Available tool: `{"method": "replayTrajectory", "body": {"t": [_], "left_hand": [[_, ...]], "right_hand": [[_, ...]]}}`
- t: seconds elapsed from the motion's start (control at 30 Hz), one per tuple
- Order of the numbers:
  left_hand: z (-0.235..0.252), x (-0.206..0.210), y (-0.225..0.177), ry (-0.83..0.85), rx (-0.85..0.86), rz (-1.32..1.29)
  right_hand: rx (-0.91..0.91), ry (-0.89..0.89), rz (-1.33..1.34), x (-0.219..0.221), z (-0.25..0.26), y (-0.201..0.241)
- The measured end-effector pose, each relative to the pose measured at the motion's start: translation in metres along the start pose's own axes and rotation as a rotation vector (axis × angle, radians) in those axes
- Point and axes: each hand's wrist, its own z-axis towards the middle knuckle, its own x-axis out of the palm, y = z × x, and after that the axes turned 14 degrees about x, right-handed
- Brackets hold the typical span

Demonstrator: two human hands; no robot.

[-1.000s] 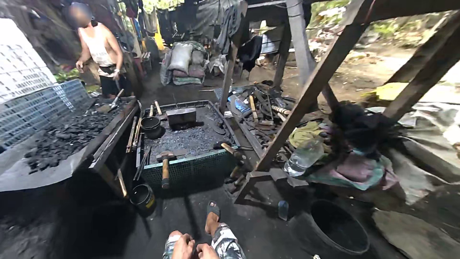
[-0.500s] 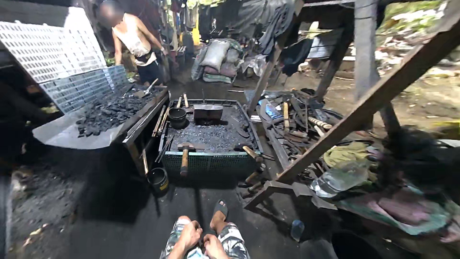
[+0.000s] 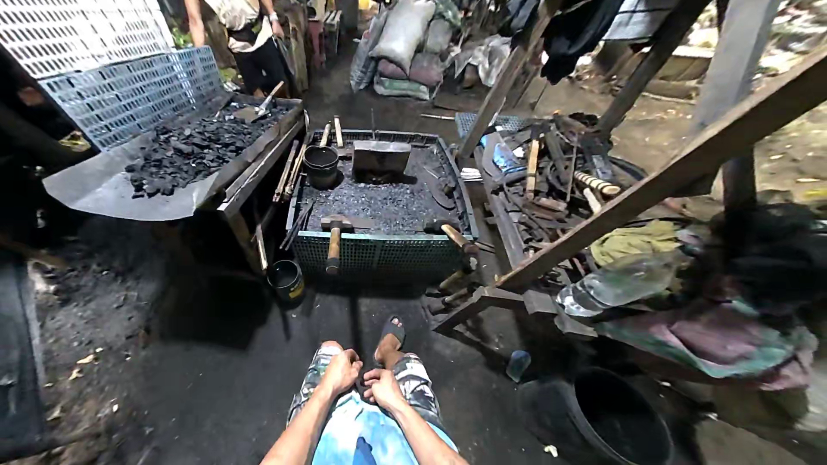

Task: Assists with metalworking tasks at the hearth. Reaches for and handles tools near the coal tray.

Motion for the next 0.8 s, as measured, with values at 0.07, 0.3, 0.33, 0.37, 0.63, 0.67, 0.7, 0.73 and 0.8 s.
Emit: {"method": "replayTrajectory", "body": {"t": [0.07,0.3,0.33,0.37,0.63,0.67,0.7,0.73,0.8], "left_hand": [[0.0,0.0,0.001,0.002,0.001,0.002],[0.002,0.0,0.0,0.004,-0.005,0.013],[0.003,0.0,0.0,0.004,-0.002,0.015],[0.003,0.0,0.0,0.002,0.001,0.017],[0.005,-0.011,-0.002,-0.12,-0.054,-0.165],[0.006,-0.02,0.0,-0.19,-0.098,-0.238],[0.009,-0.033,0.003,-0.263,-0.146,-0.297],[0.011,-0.05,0.007,-0.338,-0.189,-0.336],[0.018,-0.096,0.017,-0.485,-0.272,-0.339]], "right_hand": [[-0.002,0.002,-0.018,0.0,0.001,0.001],[-0.026,0.011,-0.013,0.0,0.004,0.001],[-0.027,0.016,-0.008,0.0,0.005,0.001],[-0.025,0.018,-0.003,-0.001,0.005,0.001],[0.01,0.004,0.012,-0.001,-0.002,0.005],[0.003,-0.001,-0.013,-0.002,-0.002,0.006],[-0.008,-0.012,-0.053,-0.003,-0.002,0.005],[-0.02,-0.028,-0.097,-0.006,-0.003,0.004],[-0.033,-0.048,-0.172,-0.01,-0.005,0.0]]}}
